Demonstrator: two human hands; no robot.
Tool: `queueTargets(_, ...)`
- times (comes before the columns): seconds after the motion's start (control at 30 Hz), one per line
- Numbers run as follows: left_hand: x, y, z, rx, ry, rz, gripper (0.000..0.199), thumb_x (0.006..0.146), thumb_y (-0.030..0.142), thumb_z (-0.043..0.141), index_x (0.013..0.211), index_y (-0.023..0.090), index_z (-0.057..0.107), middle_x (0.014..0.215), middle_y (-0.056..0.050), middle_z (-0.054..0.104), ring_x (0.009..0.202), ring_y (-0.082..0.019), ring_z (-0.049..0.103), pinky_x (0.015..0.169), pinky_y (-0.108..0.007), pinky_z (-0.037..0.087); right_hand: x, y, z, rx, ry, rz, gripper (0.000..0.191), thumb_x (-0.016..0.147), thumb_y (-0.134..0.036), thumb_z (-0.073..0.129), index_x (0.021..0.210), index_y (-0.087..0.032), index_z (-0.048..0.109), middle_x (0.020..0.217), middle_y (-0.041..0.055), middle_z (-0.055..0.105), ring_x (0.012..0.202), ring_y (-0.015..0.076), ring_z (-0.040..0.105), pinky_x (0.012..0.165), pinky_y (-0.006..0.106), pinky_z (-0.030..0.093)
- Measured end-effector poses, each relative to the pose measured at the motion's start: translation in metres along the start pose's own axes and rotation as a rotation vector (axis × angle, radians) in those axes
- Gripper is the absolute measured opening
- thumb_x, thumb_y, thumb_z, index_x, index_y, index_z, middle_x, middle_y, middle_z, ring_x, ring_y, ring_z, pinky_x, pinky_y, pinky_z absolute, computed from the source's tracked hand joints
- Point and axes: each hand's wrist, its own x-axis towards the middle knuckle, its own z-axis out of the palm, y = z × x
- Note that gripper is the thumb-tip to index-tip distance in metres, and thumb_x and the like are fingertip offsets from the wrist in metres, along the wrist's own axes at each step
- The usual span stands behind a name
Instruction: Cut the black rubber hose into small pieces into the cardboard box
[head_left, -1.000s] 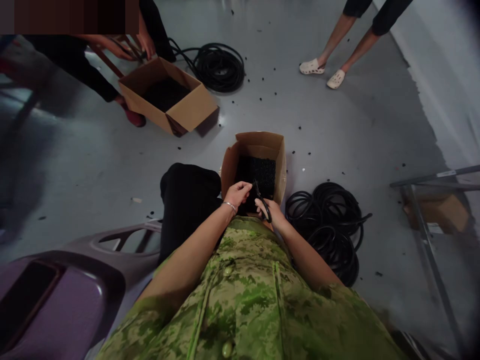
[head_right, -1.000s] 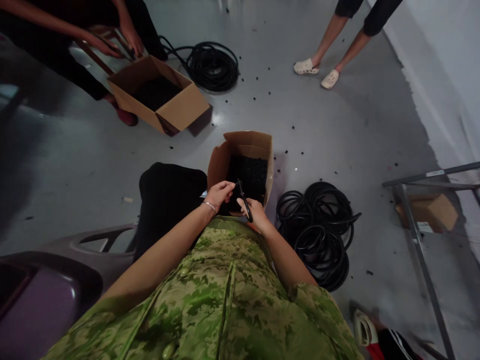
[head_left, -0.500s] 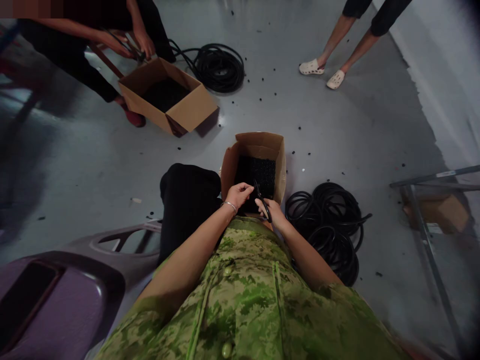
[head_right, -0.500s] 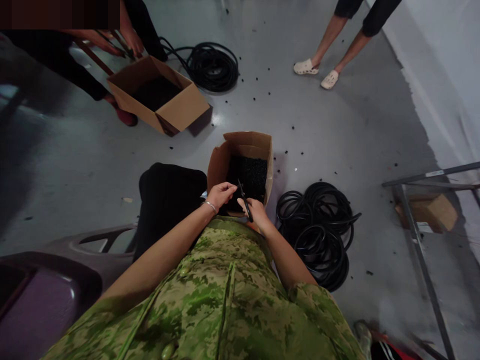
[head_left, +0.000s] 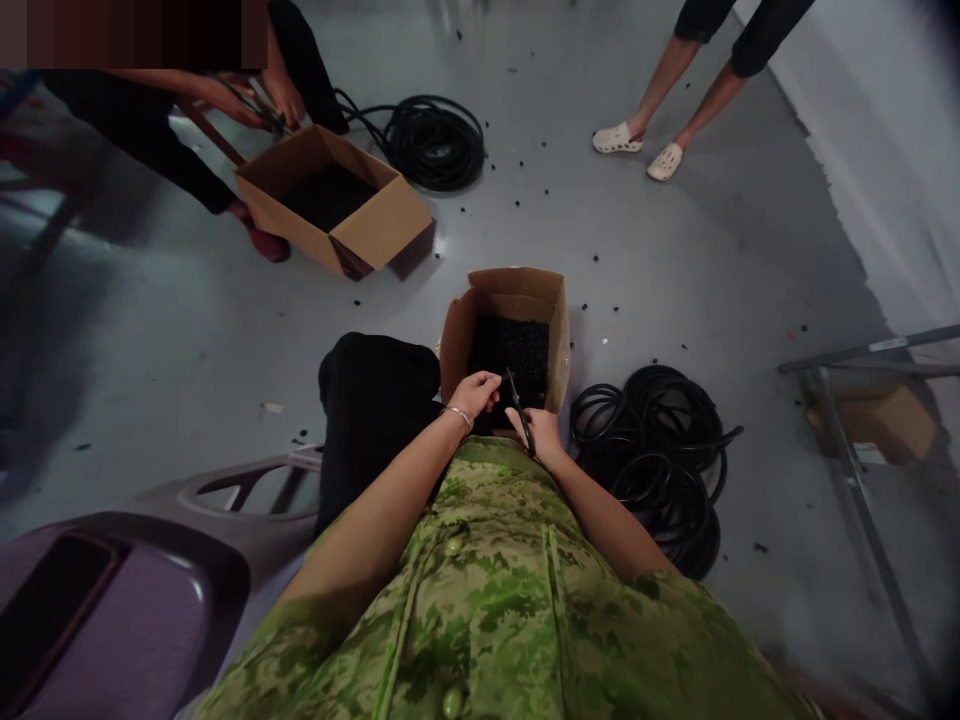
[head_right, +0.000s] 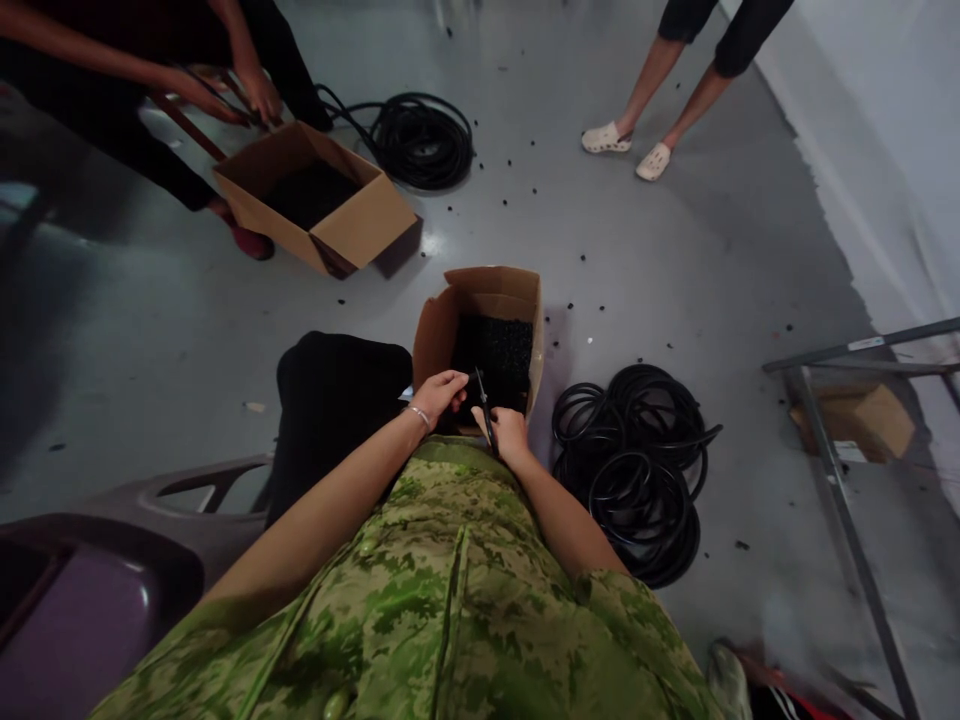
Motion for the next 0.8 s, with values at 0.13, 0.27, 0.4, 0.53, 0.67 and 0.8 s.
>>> queueTargets(0.13, -0.0014, 0.0011, 0.0007, -0.064, -0.007, -0.063, 0.015, 0.078, 0.025, 0.064, 0.072, 0.015, 0.055, 0.049, 0.003, 0.056, 0.037, -0.007, 0.045, 0.041, -0.020, 0.038, 0.0026, 0.0045, 0.0013, 0.037, -0.023, 0.034, 0.059, 0.086, -0.065, 0.045, 0.058, -0.017, 0.065, 0.049, 0.0038, 0.060, 0.050, 0.0143, 0.056, 0.049, 0.022, 0.034)
queueTargets(0.27, -0.0009, -0.0001, 0.0002, -0.072, 0.013, -0.093, 0.021, 0.073, 0.027, 0.071, 0.069, 0.015, 0.054, 0.050, 0.004, 0.054, 0.038, -0.006, 0.044, 0.042, -0.020, 0.041, 0.0038, 0.0076, 0.0027, 0.057, -0.050, 0.060, 0.061, 0.085, -0.068, 0.043, 0.061, -0.017, 0.066, 0.050, 0.0044, 0.061, 0.050, 0.0152, 0.058, 0.049, 0.022, 0.036)
queueTargets(0.4, 0.0022, -0.0033, -0.0010, -0.025, 0.037, -0.046, 0.023, 0.074, 0.028, 0.070, 0.066, 0.015, 0.053, 0.049, 0.005, 0.052, 0.036, -0.005, 0.041, 0.038, -0.018, 0.035, 0.0035, 0.0068, 0.0035, 0.070, -0.074, 0.069, 0.061, 0.085, -0.069, 0.044, 0.060, -0.017, 0.065, 0.050, 0.0049, 0.061, 0.050, 0.0156, 0.059, 0.049, 0.022, 0.037)
queueTargets(0.53, 0.0050, -0.0059, -0.0018, 0.000, 0.038, -0.038, 0.022, 0.075, 0.027, 0.069, 0.066, 0.015, 0.052, 0.049, 0.005, 0.052, 0.036, -0.004, 0.041, 0.038, -0.018, 0.033, 0.0021, 0.0053, 0.0036, 0.089, -0.089, 0.076, 0.061, 0.085, -0.068, 0.043, 0.061, -0.017, 0.066, 0.049, 0.0042, 0.061, 0.048, 0.0148, 0.058, 0.049, 0.022, 0.037)
queueTargets(0.67, 0.0059, -0.0065, -0.0023, 0.013, 0.040, -0.046, 0.021, 0.077, 0.025, 0.067, 0.066, 0.015, 0.052, 0.049, 0.005, 0.052, 0.036, -0.005, 0.041, 0.038, -0.017, 0.033, 0.0010, 0.0052, 0.0047, 0.072, -0.045, 0.056, 0.062, 0.084, -0.069, 0.045, 0.056, -0.017, 0.063, 0.048, 0.0043, 0.059, 0.049, 0.0143, 0.057, 0.049, 0.022, 0.035)
queueTargets(0.8, 0.0050, -0.0056, -0.0025, 0.007, 0.038, -0.049, 0.021, 0.078, 0.025, 0.066, 0.067, 0.016, 0.051, 0.050, 0.005, 0.053, 0.036, -0.005, 0.041, 0.038, -0.018, 0.033, 0.0017, 0.0045, 0.0053, 0.099, -0.035, 0.089, 0.062, 0.082, -0.070, 0.047, 0.055, -0.017, 0.063, 0.048, 0.0036, 0.058, 0.049, 0.0139, 0.056, 0.048, 0.022, 0.035)
